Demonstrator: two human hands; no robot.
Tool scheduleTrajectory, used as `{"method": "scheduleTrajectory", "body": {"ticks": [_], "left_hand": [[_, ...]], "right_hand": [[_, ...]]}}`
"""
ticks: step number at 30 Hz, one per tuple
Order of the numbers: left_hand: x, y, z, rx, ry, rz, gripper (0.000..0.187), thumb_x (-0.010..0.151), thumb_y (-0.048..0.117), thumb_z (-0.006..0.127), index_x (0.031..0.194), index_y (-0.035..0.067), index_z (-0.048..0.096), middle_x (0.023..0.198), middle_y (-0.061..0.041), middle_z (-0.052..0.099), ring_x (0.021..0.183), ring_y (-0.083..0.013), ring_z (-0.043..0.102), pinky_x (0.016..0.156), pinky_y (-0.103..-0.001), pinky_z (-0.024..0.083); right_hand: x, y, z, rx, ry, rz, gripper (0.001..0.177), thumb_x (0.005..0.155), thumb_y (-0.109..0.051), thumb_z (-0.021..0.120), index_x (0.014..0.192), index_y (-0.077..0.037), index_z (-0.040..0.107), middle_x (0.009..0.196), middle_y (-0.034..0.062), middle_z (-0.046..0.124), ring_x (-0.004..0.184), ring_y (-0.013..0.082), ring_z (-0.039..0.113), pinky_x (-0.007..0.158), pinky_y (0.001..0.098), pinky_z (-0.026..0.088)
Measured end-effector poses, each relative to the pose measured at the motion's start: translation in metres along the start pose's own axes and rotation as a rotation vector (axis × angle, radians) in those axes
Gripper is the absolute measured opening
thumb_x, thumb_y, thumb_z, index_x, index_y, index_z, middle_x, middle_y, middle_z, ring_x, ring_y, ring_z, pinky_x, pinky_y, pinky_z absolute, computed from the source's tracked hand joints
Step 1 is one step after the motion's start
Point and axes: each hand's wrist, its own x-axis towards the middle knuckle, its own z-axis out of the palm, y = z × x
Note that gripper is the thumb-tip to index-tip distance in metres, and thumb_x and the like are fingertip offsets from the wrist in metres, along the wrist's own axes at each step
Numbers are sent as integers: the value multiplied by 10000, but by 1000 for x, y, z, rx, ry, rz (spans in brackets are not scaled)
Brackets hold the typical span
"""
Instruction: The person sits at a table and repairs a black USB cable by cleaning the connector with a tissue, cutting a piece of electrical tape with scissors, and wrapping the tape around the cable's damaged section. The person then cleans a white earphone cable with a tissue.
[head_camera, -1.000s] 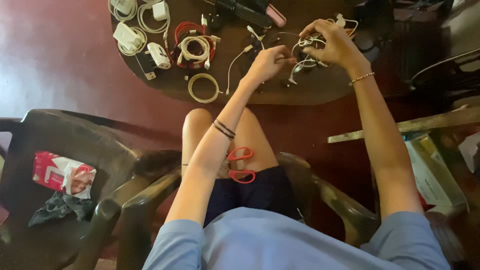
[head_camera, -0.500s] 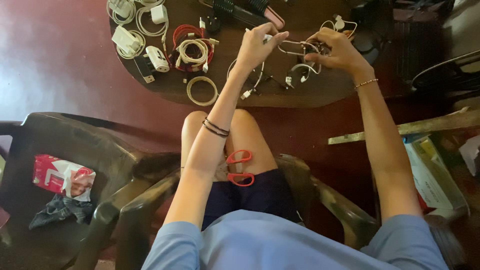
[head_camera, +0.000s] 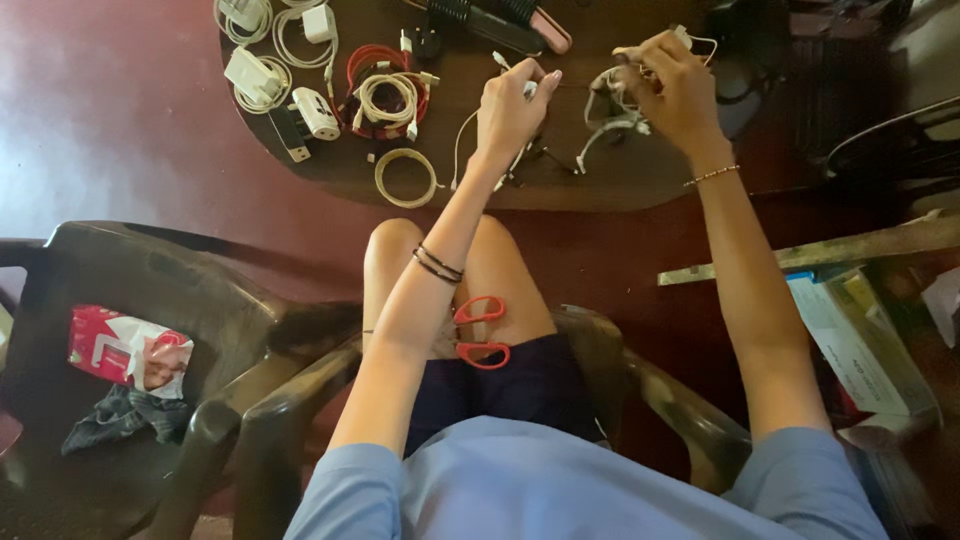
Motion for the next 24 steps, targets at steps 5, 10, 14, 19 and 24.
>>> {"method": "scheduleTrajectory", "body": {"ticks": [5,10,14,19,24], "left_hand": [[16,-13,10,8,-4,-230,315,959,414,632,921,112,711,749,-26,746,525,-184,648,506,-380,485],[24,-34,-5,-242,112,-420,371,936,413,683,813,68,746,757,-48,771,695,-110,672,672,-302,519],[20,-39,-6,-420,181,-387,357,928,402,693,839,62,758,811,-29,783,762,-74,676,718,-261,521],[12,-38,1,-369,-23,-380,397,965,445,675,876,71,774,741,-8,691,671,-76,536,651,-268,449],[6,-27,18,-574,-59,-199,308,991,403,682,931,106,735,808,29,652,704,-67,492,658,-257,413]], "right_hand": [[-2,-10,-6,262,-147,-95,163,983,-193,838,1037,-63,755,1097,45,626,1001,142,633,829,262,588],[-10,-13,-19,198,-249,134,214,940,-161,867,1126,-110,775,1059,26,613,982,165,612,883,331,547],[-8,-16,-18,41,-229,-82,251,751,-230,900,955,-118,804,1174,115,603,1143,307,528,997,453,437],[-5,-4,-8,364,-186,140,329,1137,-394,652,1022,-90,706,1067,39,566,1072,187,504,1072,384,426],[-2,13,17,106,-202,101,373,1044,-515,756,976,-151,713,911,-29,634,878,175,518,901,391,408]]}}
